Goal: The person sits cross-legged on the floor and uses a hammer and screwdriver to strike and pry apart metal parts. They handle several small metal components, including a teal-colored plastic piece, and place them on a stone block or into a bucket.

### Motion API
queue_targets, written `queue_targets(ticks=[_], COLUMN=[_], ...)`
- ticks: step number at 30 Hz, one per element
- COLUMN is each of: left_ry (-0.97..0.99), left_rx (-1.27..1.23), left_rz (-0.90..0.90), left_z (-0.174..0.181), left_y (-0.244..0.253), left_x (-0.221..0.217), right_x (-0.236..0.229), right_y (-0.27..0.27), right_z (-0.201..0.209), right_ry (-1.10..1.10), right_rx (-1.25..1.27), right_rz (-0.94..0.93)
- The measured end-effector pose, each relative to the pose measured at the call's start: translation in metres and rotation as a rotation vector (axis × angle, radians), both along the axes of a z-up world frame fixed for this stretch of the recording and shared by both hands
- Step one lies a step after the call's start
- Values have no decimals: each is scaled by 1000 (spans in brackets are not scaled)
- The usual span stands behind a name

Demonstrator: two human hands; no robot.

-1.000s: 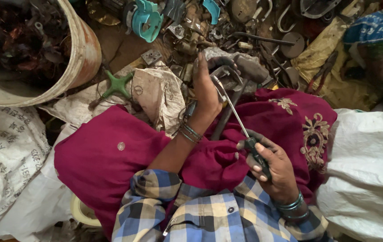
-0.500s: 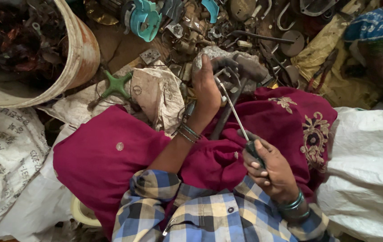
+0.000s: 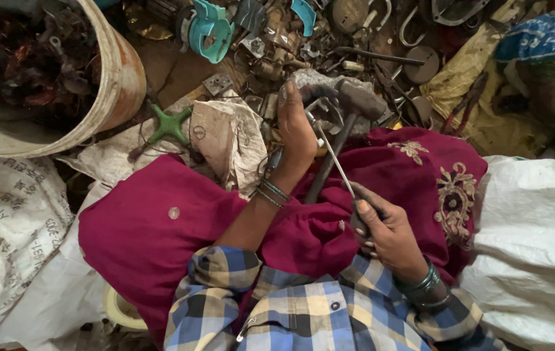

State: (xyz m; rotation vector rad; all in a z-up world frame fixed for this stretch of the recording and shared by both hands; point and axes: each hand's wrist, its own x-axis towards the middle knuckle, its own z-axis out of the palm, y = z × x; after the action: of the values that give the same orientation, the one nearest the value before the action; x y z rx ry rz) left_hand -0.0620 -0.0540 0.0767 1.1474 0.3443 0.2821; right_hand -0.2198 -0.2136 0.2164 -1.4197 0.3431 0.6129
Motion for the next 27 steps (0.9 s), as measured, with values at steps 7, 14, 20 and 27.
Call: queue_targets(ticks=[7, 14, 20, 27], left_ry=[-80, 136, 120, 212], left_rx=[-91, -110, -702, -719], left_rz=[-58, 32, -5, -11], left_z=[-3, 6, 11, 11], left_y=[3, 15, 32, 22], left_x=[0, 10, 14, 9], right_x=[3, 30, 93, 240], right_y=[-1, 1, -43, -131], right_z=[-8, 18, 19, -61], right_ry=[-260, -962, -946, -763], right_rx=[-286, -752, -1217, -1324], right_rz=[141, 350, 39, 362])
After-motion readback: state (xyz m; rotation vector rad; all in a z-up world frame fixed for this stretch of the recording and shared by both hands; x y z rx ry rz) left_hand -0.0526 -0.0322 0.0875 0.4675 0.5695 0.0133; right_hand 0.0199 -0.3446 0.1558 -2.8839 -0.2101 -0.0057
